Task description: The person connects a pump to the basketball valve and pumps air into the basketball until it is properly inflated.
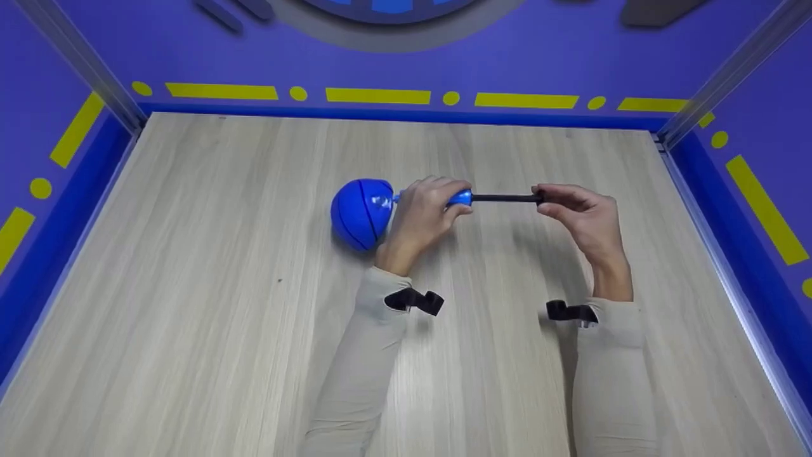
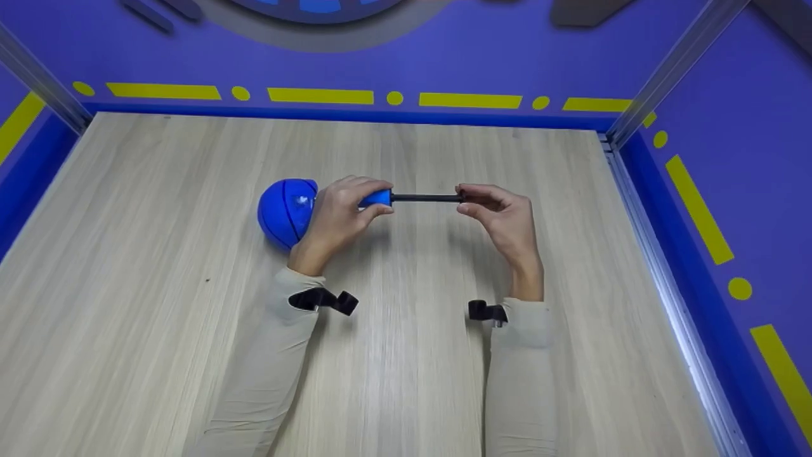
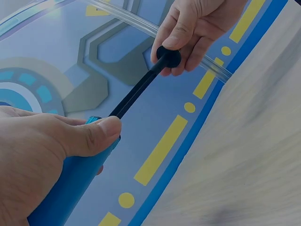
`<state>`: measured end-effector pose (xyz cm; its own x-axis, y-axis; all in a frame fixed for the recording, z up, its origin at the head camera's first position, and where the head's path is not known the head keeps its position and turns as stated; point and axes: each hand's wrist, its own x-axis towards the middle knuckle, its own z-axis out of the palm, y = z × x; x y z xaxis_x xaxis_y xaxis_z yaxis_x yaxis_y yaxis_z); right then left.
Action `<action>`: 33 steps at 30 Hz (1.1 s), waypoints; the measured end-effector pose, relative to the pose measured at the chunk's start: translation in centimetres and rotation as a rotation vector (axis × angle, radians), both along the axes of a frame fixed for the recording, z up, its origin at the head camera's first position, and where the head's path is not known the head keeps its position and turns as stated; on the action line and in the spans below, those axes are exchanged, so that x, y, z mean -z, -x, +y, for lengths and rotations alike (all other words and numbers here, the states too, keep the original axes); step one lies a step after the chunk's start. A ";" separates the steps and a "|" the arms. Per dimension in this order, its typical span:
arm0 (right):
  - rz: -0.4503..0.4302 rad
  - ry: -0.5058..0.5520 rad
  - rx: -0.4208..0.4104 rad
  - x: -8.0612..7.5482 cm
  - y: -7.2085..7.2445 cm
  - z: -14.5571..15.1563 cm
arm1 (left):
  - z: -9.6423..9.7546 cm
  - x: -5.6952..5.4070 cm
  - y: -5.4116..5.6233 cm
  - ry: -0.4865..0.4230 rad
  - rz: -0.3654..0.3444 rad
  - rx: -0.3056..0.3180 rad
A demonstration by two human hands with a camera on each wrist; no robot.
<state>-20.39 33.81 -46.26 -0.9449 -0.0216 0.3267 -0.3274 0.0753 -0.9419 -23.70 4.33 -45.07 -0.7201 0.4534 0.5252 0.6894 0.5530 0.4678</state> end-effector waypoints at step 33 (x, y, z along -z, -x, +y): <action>-0.009 -0.145 0.029 -0.4 -0.1 0.2 | 0.5 0.0 -0.3 -0.002 -0.045 0.026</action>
<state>-20.28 34.00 -45.91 -0.9487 -0.0408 0.3136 -0.3147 0.2202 -0.9233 -23.44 4.87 -45.06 -0.7313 0.4709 0.4934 0.6815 0.5343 0.5001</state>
